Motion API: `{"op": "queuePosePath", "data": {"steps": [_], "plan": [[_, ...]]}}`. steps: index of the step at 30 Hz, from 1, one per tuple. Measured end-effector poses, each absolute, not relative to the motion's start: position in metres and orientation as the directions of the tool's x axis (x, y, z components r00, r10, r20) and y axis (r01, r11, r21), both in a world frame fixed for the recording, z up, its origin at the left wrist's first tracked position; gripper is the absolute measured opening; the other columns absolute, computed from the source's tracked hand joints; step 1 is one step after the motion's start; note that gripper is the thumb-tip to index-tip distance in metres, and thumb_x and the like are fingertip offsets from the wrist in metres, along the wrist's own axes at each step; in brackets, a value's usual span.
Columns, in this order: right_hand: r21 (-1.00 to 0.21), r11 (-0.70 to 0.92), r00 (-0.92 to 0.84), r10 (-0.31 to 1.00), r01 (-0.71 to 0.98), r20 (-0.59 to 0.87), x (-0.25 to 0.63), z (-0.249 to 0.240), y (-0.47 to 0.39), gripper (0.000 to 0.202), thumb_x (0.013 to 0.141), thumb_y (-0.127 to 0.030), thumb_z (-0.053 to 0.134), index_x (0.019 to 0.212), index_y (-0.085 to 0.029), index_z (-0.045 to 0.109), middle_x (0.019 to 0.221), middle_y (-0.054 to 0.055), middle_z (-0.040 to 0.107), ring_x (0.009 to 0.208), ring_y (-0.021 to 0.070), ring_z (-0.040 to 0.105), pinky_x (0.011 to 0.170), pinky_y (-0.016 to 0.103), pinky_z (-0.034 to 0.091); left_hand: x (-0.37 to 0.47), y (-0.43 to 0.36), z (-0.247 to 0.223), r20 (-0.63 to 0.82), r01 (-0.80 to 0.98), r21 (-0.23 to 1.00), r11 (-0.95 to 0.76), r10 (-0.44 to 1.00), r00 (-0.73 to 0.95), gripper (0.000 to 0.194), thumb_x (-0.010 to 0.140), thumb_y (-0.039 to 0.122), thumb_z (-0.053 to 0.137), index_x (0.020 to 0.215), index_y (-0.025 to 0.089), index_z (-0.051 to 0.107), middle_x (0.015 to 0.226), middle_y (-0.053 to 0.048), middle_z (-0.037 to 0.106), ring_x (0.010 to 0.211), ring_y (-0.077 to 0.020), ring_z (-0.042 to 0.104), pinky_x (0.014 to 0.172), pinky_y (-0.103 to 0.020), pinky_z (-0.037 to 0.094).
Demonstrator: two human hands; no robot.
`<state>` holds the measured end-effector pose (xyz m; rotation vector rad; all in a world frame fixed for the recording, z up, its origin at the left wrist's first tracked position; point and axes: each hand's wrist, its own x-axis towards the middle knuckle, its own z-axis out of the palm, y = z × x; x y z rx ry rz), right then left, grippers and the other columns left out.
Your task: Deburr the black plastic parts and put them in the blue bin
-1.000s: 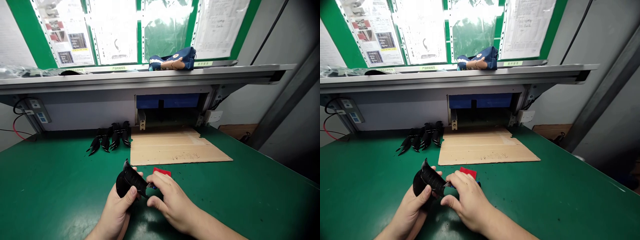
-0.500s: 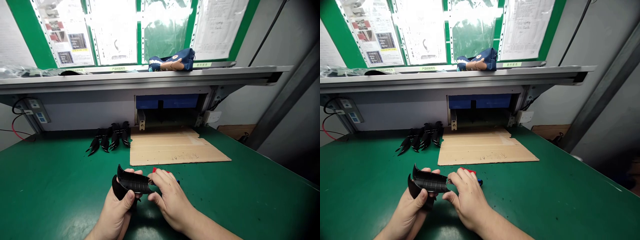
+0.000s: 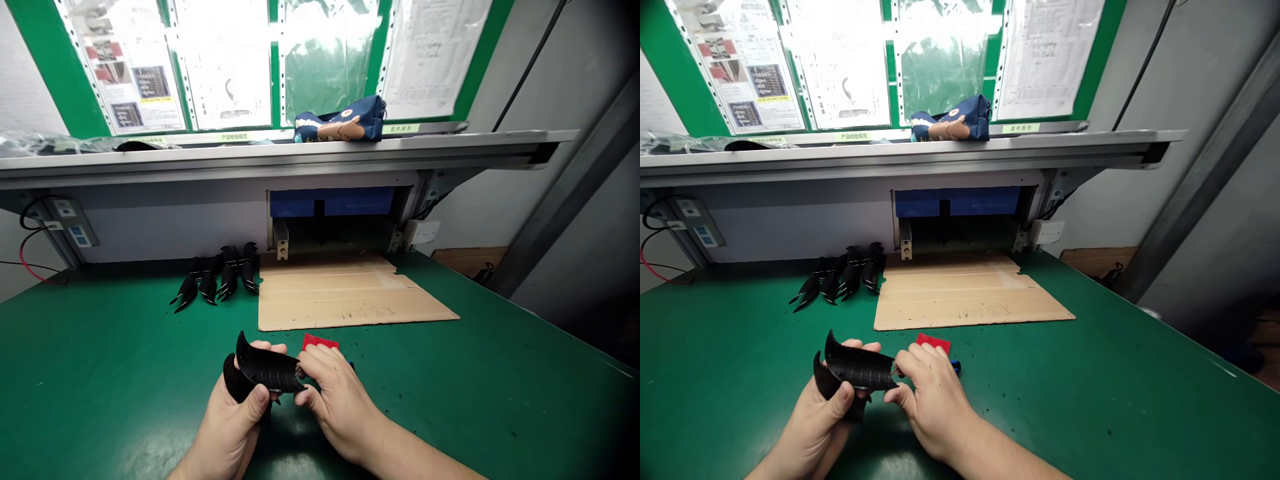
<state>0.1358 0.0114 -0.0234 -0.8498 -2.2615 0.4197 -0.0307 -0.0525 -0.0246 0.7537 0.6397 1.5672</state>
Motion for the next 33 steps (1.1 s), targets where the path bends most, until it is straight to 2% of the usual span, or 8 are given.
{"op": "queuePosePath", "data": {"steps": [8, 13, 18, 22, 24, 26, 30, 33], "plan": [[-0.525, 0.746, -0.583, 0.657, 0.410, 0.478, 0.135, -0.029, 0.012, 0.079, 0.083, -0.082, 0.000, 0.070, -0.019, 0.045, 0.068, 0.001, 0.046, 0.063, 0.0191, 0.042, 0.062, 0.028, 0.028, -0.035, -0.055, -0.033, 0.157, -0.565, 0.810, -0.158, 0.986, -0.050, 0.043, 0.079, 0.029, 0.073, 0.118, 0.024, 0.058, 0.128, -0.012, 0.055, 0.110, -0.0239, 0.056, 0.088, -0.030, 0.049], [-0.590, 0.752, -0.669, 0.603, 0.295, 0.435, 0.137, -0.025, 0.015, 0.078, 0.085, -0.082, 0.004, 0.068, -0.018, 0.045, 0.064, 0.001, 0.045, 0.060, 0.0171, 0.043, 0.057, 0.026, 0.026, -0.036, -0.054, -0.034, 0.209, -0.531, 0.825, -0.196, 0.977, -0.036, 0.040, 0.079, 0.030, 0.073, 0.116, 0.025, 0.059, 0.124, -0.011, 0.057, 0.111, -0.0251, 0.056, 0.091, -0.032, 0.048], [-0.706, 0.682, -0.734, 0.576, 0.189, 0.360, 0.142, -0.019, 0.020, 0.073, 0.084, -0.085, 0.021, 0.066, -0.018, 0.041, 0.063, -0.001, 0.043, 0.056, 0.0136, 0.039, 0.052, 0.024, 0.025, -0.034, -0.057, -0.029, 0.178, -0.572, 0.804, -0.162, 0.984, -0.029, 0.038, 0.080, 0.030, 0.071, 0.116, 0.025, 0.059, 0.125, -0.010, 0.057, 0.106, -0.0227, 0.058, 0.088, -0.030, 0.048], [-0.801, 0.589, -0.635, 0.659, 0.104, 0.402, 0.143, -0.015, 0.022, 0.066, 0.080, -0.083, 0.047, 0.066, -0.018, 0.040, 0.062, -0.004, 0.041, 0.057, 0.0128, 0.036, 0.051, 0.023, 0.026, -0.029, -0.057, -0.019, 0.125, -0.636, 0.758, -0.147, 0.989, -0.079, 0.037, 0.078, 0.030, 0.074, 0.112, 0.027, 0.061, 0.123, -0.008, 0.059, 0.103, -0.0212, 0.059, 0.086, -0.028, 0.049], [-0.768, 0.634, -0.543, 0.678, 0.091, 0.495, 0.144, -0.014, 0.020, 0.060, 0.081, -0.073, 0.058, 0.067, -0.018, 0.041, 0.064, -0.004, 0.042, 0.058, 0.0126, 0.037, 0.053, 0.023, 0.028, -0.027, -0.058, -0.015, 0.065, -0.663, 0.736, -0.137, 0.989, -0.133, 0.041, 0.073, 0.030, 0.078, 0.111, 0.025, 0.062, 0.123, -0.008, 0.059, 0.098, -0.0215, 0.060, 0.080, -0.028, 0.050], [-0.675, 0.733, -0.470, 0.629, 0.091, 0.620, 0.146, -0.012, 0.018, 0.048, 0.086, -0.061, 0.064, 0.072, -0.018, 0.047, 0.067, -0.003, 0.045, 0.061, 0.0132, 0.039, 0.057, 0.024, 0.031, -0.025, -0.059, -0.013, 0.010, -0.685, 0.720, -0.111, 0.989, -0.151, 0.046, 0.069, 0.030, 0.081, 0.111, 0.025, 0.062, 0.125, -0.009, 0.058, 0.097, -0.0222, 0.060, 0.077, -0.027, 0.050], [-0.391, 0.915, -0.504, 0.383, 0.097, 0.774, 0.150, -0.009, 0.013, 0.025, 0.099, -0.043, 0.053, 0.095, -0.019, 0.059, 0.069, 0.001, 0.050, 0.062, 0.0154, 0.043, 0.062, 0.028, 0.033, -0.025, -0.060, -0.012, -0.034, -0.699, 0.711, -0.070, 0.991, -0.133, 0.052, 0.066, 0.031, 0.084, 0.113, 0.025, 0.061, 0.127, -0.010, 0.056, 0.091, -0.0217, 0.061, 0.078, -0.030, 0.049], [-0.307, 0.945, -0.501, 0.319, 0.108, 0.805, 0.151, -0.007, 0.011, 0.024, 0.100, -0.034, 0.051, 0.085, -0.018, 0.059, 0.064, 0.001, 0.049, 0.058, 0.0152, 0.041, 0.061, 0.029, 0.031, -0.025, -0.061, -0.013, -0.053, -0.709, 0.704, -0.048, 0.991, -0.119, 0.053, 0.065, 0.031, 0.084, 0.113, 0.026, 0.062, 0.127, -0.009, 0.056, 0.086, -0.0188, 0.060, 0.080, -0.030, 0.049]]}}
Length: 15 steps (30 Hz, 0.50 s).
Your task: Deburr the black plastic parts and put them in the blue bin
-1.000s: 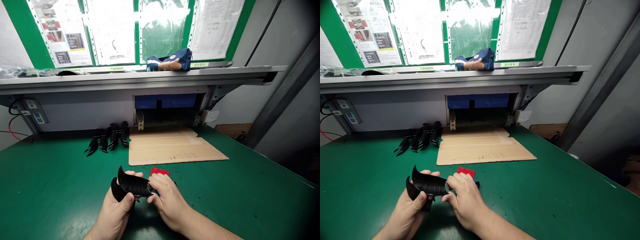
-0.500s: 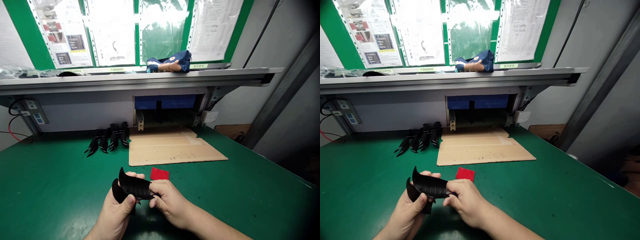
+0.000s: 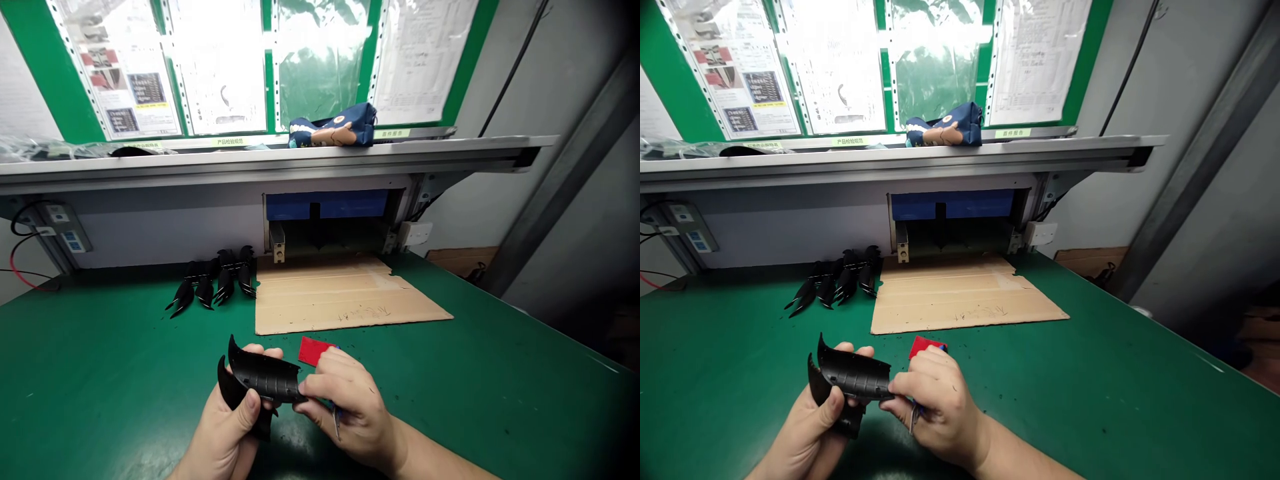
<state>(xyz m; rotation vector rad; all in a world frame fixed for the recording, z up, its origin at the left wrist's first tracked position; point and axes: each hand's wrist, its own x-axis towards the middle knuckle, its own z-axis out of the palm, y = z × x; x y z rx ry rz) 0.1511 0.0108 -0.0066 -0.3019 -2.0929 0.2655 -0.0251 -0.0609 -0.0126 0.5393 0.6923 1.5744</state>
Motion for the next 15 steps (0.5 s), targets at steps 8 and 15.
{"op": "queuePosePath", "data": {"steps": [8, 15], "plan": [[-0.359, 0.926, -0.524, 0.365, 0.117, 0.770, 0.149, -0.010, 0.010, 0.018, 0.099, -0.033, 0.053, 0.093, -0.018, 0.061, 0.070, 0.002, 0.053, 0.062, 0.0158, 0.045, 0.063, 0.029, 0.032, -0.021, -0.055, -0.015, -0.102, -0.727, 0.686, -0.003, 0.990, -0.100, 0.054, 0.070, 0.031, 0.081, 0.119, 0.025, 0.059, 0.121, -0.007, 0.059, 0.082, -0.0149, 0.058, 0.082, -0.028, 0.047], [-0.673, 0.729, -0.524, 0.624, 0.124, 0.580, 0.131, -0.017, -0.001, 0.027, 0.094, -0.039, 0.057, 0.078, -0.018, 0.060, 0.070, 0.000, 0.052, 0.063, 0.0153, 0.047, 0.060, 0.026, 0.033, -0.021, -0.040, -0.018, -0.317, -0.848, 0.530, 0.005, 0.929, -0.193, 0.033, 0.093, 0.041, 0.048, 0.115, 0.019, 0.058, 0.116, -0.010, 0.060, 0.104, -0.0197, 0.057, 0.089, -0.032, 0.048]]}}
